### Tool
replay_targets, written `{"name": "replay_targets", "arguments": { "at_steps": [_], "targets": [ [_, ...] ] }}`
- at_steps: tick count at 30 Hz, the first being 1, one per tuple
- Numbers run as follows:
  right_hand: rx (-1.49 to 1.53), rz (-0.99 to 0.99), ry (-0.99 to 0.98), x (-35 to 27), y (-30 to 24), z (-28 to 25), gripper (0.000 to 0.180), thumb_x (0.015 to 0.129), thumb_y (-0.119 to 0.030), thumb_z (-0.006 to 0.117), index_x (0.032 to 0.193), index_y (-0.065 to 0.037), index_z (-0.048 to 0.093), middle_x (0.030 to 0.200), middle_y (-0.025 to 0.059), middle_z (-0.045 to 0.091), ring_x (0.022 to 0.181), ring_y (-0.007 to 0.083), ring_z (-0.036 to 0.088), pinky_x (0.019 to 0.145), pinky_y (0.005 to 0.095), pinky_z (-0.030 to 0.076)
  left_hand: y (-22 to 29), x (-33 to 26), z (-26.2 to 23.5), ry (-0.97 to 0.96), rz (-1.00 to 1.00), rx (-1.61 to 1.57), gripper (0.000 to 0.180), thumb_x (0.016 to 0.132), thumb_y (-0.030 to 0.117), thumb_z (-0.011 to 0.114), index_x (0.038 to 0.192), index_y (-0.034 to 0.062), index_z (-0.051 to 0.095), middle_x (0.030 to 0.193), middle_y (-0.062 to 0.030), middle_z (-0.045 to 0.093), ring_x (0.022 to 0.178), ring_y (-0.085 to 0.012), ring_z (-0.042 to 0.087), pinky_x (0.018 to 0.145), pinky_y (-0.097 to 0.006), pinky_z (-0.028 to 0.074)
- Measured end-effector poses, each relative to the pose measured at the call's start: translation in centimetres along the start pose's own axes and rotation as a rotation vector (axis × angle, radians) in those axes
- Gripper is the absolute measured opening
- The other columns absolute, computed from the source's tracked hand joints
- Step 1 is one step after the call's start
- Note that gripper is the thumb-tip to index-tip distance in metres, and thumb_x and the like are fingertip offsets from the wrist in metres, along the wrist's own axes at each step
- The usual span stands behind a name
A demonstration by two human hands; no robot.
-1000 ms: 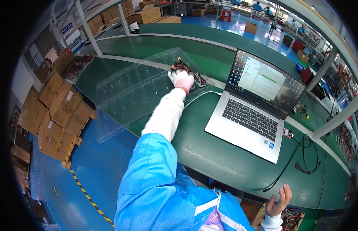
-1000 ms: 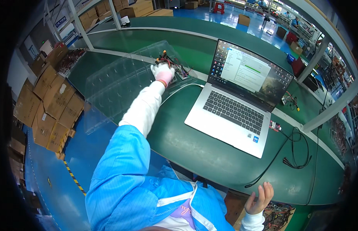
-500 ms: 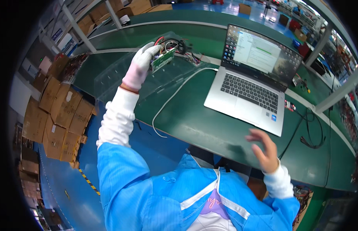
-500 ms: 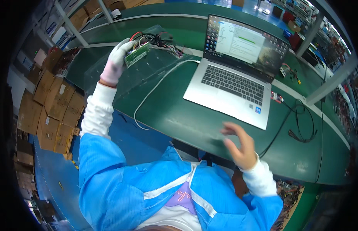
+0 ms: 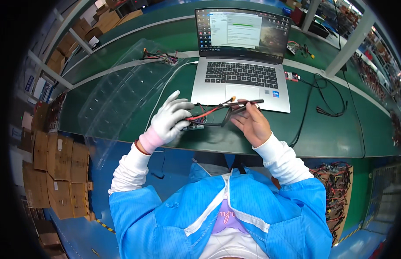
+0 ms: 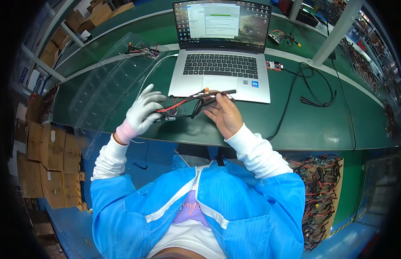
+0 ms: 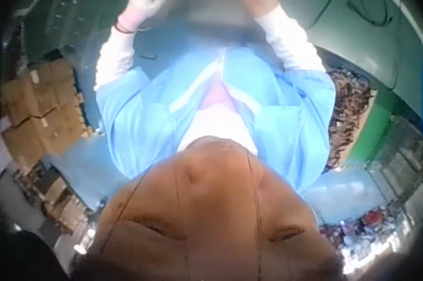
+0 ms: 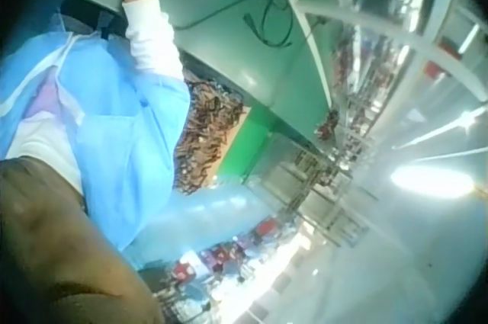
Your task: The person tests circuit board assemblies by taking them from a tray, connecting their cables to a laptop interface wire, operating the laptop, and placing the tested assemblies onto a stack.
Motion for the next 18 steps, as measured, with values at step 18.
{"name": "replay_targets", "arguments": {
  "at_steps": [18],
  "targets": [
    [-0.243,-0.159,0.347,-0.6,0.2,-3.8,0.032,0.1,-0.024,0.056,0.127,-0.007,0.06,0.111,0.0045,0.067,0.103,0.0125,0.058,0.091,0.0312,0.043,2.8,7.4,9.6,0.02,-0.042,0.205,0.04,0.075,0.012,0.068,0.114,0.0064,0.062,0.093,-0.0082,0.066,0.092,-0.0289,0.063,0.109,-0.047,0.04]
  ]
}}
Point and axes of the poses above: each hand's wrist, its own x-axis towards the middle knuckle, its own z-axis out of the palm, y = z × x, the point moved 10 cm from there along x, towards the middle knuckle
